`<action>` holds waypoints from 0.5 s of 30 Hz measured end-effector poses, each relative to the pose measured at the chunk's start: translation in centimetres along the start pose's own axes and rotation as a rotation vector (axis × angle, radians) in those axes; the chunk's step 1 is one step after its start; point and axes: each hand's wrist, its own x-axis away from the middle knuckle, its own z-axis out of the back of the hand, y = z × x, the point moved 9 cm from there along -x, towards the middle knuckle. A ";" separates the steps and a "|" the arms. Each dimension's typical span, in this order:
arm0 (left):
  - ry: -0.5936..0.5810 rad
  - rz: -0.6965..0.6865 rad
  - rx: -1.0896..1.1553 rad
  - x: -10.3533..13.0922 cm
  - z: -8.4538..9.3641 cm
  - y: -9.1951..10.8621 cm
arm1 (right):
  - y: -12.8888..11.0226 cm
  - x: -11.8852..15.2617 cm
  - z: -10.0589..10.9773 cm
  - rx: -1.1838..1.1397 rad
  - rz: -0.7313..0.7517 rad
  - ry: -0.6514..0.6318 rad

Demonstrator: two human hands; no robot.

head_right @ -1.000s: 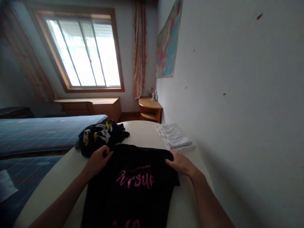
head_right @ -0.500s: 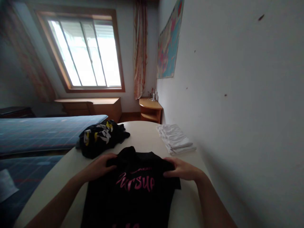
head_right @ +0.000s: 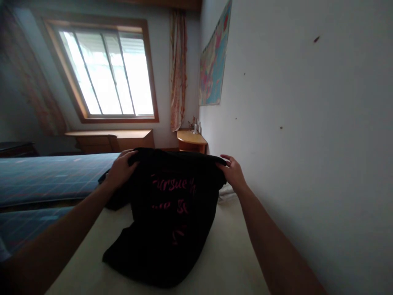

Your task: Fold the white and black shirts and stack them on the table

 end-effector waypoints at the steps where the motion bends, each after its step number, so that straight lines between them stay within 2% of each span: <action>1: -0.015 0.019 -0.033 -0.4 -0.7 -0.2 | 0.2 -0.8 -0.4 0.005 0.014 0.006; 3: -0.069 0.062 -0.101 0.0 -2.7 -0.1 | 1.0 -1.7 -1.5 0.016 0.037 -0.010; 5: -0.089 0.086 -0.157 1.4 -4.3 0.7 | 2.2 -1.6 -3.0 0.073 0.057 -0.058; 7: -0.104 0.017 -0.159 3.4 -5.7 2.9 | 3.4 -0.6 -4.4 0.209 0.087 -0.107; 10: -0.238 -0.060 -0.032 6.9 -7.6 6.5 | 4.2 2.1 -6.0 0.462 0.169 -0.178; 12: -0.303 -0.089 0.049 9.1 -7.8 8.6 | 4.5 4.2 -6.6 0.615 0.180 -0.235; 15: -0.275 -0.074 0.082 11.6 -6.4 10.1 | 5.8 7.1 -6.2 0.807 0.068 -0.306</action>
